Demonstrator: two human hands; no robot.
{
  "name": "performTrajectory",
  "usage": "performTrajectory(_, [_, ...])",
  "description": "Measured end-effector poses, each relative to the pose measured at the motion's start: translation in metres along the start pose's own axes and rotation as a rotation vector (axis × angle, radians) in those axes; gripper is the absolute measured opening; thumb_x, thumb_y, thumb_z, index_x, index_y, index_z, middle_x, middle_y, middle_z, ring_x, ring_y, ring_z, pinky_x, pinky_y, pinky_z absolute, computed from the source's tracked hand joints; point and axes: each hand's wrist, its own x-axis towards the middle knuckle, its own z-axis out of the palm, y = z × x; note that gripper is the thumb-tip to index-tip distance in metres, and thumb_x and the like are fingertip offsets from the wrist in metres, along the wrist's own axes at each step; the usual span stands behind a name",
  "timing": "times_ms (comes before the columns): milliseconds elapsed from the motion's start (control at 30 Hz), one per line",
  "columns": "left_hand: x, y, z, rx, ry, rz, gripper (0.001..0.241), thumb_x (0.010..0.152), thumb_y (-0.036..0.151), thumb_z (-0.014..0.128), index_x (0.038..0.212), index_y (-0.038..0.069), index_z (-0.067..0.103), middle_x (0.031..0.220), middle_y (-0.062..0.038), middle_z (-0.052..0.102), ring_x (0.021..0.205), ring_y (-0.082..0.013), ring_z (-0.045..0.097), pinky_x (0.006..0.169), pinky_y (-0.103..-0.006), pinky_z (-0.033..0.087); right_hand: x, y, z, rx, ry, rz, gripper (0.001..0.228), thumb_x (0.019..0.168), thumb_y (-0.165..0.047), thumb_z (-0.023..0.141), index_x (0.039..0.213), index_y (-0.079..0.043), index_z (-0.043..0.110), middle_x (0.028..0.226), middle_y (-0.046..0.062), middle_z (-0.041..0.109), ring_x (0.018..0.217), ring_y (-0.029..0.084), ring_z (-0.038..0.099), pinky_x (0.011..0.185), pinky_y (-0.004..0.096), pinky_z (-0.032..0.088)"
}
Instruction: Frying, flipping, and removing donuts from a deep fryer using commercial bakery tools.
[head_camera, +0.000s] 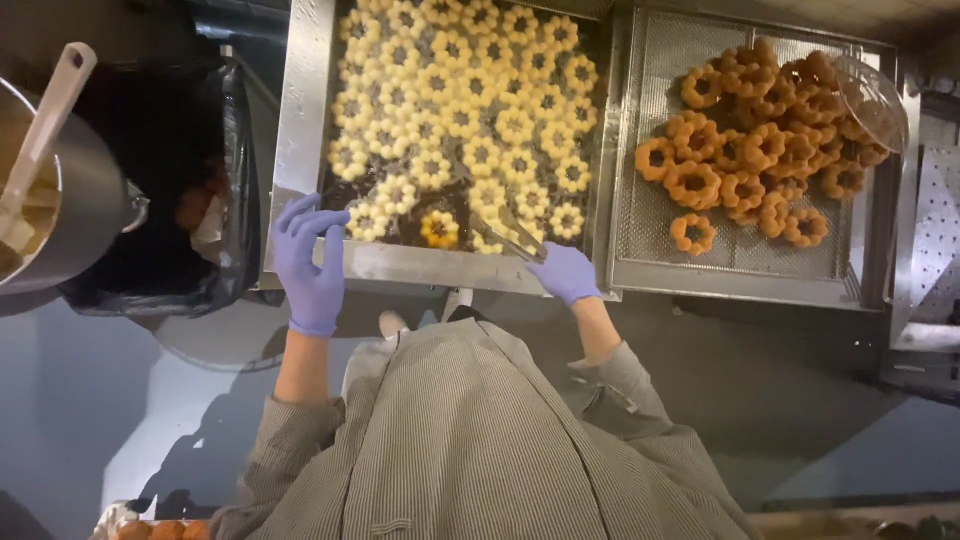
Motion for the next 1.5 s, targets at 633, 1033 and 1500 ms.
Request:
performTrajectory(633, [-0.013,-0.011,-0.016,-0.023,-0.020,-0.004,0.014,0.099,-0.002,0.063,0.109,0.005,0.070,0.113,-0.008,0.070,0.131,-0.0330,0.058,0.120,-0.0465,0.040,-0.030,0.022,-0.024,0.108,0.035,0.221,0.054,0.085,-0.050,0.067,0.120,-0.009,0.070,0.114,0.022,0.073,0.108,0.042,0.068,0.093,0.051,0.053])
performTrajectory(1033, [-0.022,-0.005,-0.023,0.037,-0.022,-0.005,0.011,0.102,-0.001,0.063,0.109,0.004,0.069,0.110,-0.008,0.069,0.124,-0.0306,0.059,0.120,-0.0447,0.042,0.007,0.042,0.041,-0.063,-0.161,0.266,0.055,0.085,-0.052,0.067,0.112,-0.005,0.076,0.113,0.024,0.074,0.109,0.041,0.070,0.097,0.048,0.056])
performTrajectory(1500, [0.025,0.044,0.055,0.046,0.126,-0.005,0.011,0.107,0.003,0.065,0.103,0.002,0.055,0.101,-0.008,0.053,0.097,-0.0218,0.051,0.090,-0.0346,0.042,-0.019,0.137,0.000,0.234,0.144,0.142,0.069,0.088,-0.052,0.067,0.140,-0.008,0.057,0.112,0.026,0.072,0.104,0.045,0.069,0.091,0.052,0.053])
